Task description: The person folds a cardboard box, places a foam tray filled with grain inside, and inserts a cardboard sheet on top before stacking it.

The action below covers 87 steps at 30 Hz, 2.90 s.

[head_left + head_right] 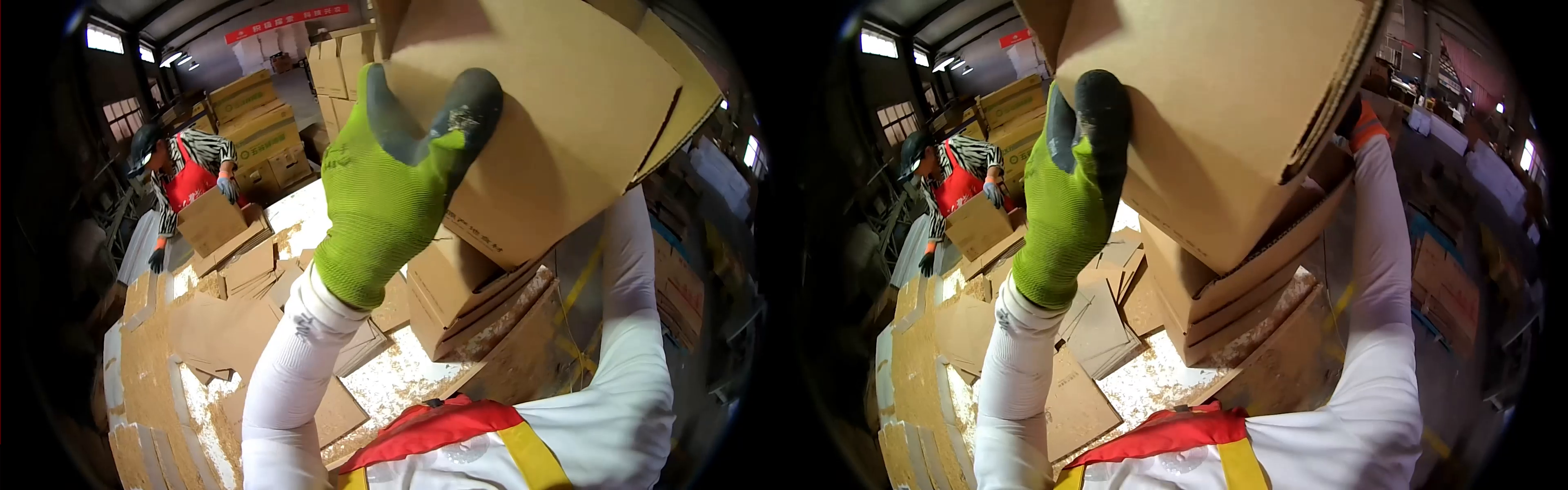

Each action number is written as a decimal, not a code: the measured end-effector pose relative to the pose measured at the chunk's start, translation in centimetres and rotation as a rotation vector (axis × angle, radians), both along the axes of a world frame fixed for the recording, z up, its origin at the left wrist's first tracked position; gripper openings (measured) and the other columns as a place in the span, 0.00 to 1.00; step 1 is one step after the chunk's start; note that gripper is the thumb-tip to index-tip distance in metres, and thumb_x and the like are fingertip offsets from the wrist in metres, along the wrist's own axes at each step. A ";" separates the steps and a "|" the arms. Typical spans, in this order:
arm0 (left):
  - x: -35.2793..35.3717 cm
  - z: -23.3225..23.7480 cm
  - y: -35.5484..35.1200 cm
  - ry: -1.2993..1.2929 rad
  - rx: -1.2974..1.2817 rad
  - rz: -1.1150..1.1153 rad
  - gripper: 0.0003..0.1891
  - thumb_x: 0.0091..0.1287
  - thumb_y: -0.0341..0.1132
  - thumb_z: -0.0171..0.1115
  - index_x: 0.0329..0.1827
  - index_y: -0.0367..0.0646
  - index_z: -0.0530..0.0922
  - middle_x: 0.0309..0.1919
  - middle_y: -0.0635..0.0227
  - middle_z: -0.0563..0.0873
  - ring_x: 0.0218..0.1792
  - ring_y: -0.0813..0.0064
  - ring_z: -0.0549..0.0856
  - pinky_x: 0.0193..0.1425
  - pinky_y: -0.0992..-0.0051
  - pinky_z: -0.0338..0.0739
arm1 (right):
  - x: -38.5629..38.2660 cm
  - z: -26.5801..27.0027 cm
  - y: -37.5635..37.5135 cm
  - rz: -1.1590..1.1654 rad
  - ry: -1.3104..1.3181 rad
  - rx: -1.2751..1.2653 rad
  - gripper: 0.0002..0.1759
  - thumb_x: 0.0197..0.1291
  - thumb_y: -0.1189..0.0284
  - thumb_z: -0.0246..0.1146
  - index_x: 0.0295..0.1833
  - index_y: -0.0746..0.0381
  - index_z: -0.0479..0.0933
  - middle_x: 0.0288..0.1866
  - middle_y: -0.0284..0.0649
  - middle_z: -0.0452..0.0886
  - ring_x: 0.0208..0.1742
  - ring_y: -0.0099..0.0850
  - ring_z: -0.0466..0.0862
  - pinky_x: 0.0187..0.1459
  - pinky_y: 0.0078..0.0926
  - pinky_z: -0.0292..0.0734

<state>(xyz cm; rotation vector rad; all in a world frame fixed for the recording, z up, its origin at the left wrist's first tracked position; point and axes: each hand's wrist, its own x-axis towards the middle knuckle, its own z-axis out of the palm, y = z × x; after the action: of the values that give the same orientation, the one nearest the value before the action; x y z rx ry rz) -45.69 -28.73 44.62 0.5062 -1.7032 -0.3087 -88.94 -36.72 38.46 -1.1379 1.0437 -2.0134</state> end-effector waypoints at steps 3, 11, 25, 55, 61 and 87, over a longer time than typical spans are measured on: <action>-0.6 1.0 0.7 -0.109 -0.102 0.002 0.28 0.72 0.60 0.57 0.54 0.39 0.78 0.38 0.61 0.87 0.39 0.67 0.85 0.47 0.69 0.78 | 0.3 -0.7 -0.5 0.001 -0.002 -0.004 0.24 0.76 0.59 0.50 0.66 0.64 0.73 0.62 0.45 0.80 0.59 0.33 0.82 0.61 0.32 0.79; -1.7 -5.9 -5.1 -0.080 0.003 0.200 0.31 0.66 0.59 0.63 0.52 0.35 0.80 0.38 0.54 0.84 0.41 0.55 0.84 0.48 0.59 0.78 | 0.7 -0.5 -1.4 0.075 0.003 -0.045 0.25 0.76 0.57 0.49 0.67 0.63 0.72 0.63 0.44 0.80 0.60 0.33 0.82 0.60 0.33 0.79; -1.6 -14.6 -12.6 0.556 0.422 -0.107 0.39 0.79 0.64 0.33 0.67 0.33 0.72 0.58 0.61 0.82 0.57 0.70 0.80 0.64 0.72 0.71 | -1.9 1.3 -4.3 0.393 0.181 0.012 0.26 0.77 0.55 0.47 0.69 0.61 0.71 0.64 0.43 0.79 0.60 0.33 0.82 0.60 0.35 0.79; 0.0 -30.0 -7.6 0.165 0.445 0.298 0.35 0.71 0.44 0.61 0.74 0.33 0.61 0.71 0.41 0.65 0.71 0.48 0.67 0.73 0.60 0.63 | -2.6 -17.6 -1.1 -0.241 -0.051 -0.023 0.42 0.75 0.41 0.43 0.80 0.62 0.53 0.78 0.38 0.60 0.74 0.34 0.65 0.74 0.32 0.59; -0.7 -47.3 0.7 -0.321 0.790 -0.191 0.46 0.61 0.35 0.69 0.80 0.41 0.51 0.70 0.13 0.41 0.69 0.11 0.50 0.70 0.35 0.57 | -2.8 -18.4 7.0 -0.444 -0.070 0.102 0.41 0.75 0.41 0.43 0.78 0.63 0.55 0.75 0.39 0.63 0.71 0.34 0.67 0.73 0.32 0.61; -23.2 -50.9 -19.6 0.378 1.456 -0.316 0.55 0.66 0.68 0.58 0.81 0.38 0.43 0.74 0.48 0.61 0.61 0.52 0.75 0.45 0.56 0.82 | -11.2 -14.5 -17.3 -0.412 -0.145 0.033 0.42 0.73 0.39 0.44 0.70 0.66 0.68 0.63 0.44 0.77 0.61 0.36 0.77 0.65 0.31 0.70</action>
<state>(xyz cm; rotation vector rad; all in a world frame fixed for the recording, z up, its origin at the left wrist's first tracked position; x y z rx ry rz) -68.94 -48.29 -6.32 1.1037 -0.9308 -1.7904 -100.19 -53.97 23.91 -0.7902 1.3121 -2.3421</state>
